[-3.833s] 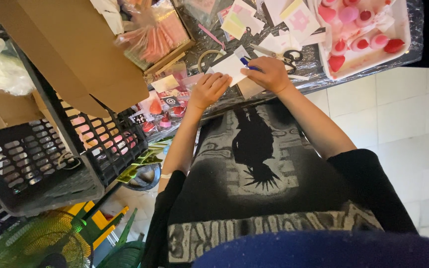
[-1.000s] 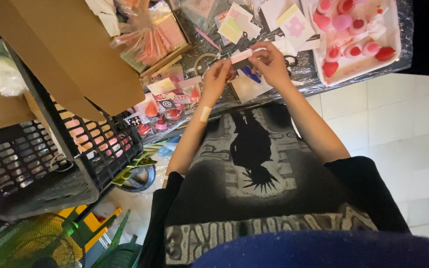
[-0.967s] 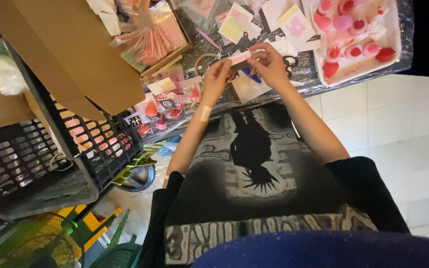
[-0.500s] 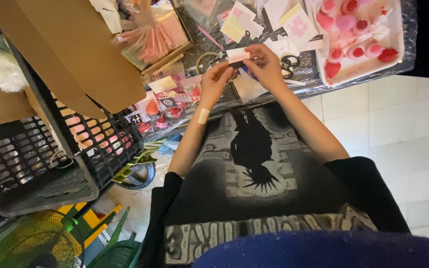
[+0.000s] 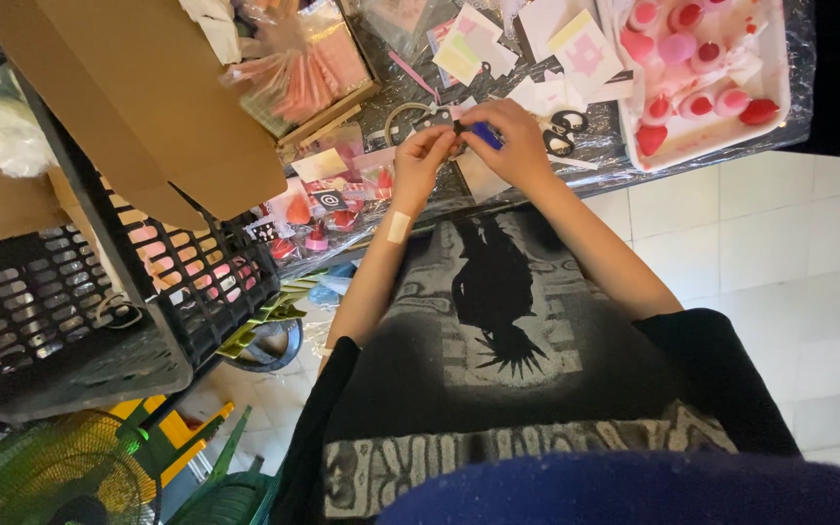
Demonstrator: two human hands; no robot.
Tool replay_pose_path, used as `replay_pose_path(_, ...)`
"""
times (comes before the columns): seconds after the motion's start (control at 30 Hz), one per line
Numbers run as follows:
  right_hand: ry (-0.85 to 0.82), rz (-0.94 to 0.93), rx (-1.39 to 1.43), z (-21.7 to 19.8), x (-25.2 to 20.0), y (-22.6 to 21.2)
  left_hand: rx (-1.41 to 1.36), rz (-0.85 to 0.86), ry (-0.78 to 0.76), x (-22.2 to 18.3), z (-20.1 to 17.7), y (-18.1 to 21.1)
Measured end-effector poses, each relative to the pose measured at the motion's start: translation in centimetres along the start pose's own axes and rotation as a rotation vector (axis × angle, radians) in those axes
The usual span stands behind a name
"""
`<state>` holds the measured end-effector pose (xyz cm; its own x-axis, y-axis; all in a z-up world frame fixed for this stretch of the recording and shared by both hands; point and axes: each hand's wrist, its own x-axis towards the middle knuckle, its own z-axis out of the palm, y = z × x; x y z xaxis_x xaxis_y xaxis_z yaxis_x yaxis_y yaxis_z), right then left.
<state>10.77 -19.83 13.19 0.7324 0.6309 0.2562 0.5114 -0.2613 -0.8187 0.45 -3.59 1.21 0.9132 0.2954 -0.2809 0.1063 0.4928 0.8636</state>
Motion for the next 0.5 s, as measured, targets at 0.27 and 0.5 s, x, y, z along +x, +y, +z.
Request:
replay_pose_path(0.27,0.036,0.013,-0.031,0.4,-0.4,0.0,0.139,0.080,0.007,-0.3,0.8,1.4)
replay_pose_path(0.5,-0.075,0.194,0.168,0.0,-0.7,1.4,0.619,0.337,0.011,-1.6,2.8,5.6)
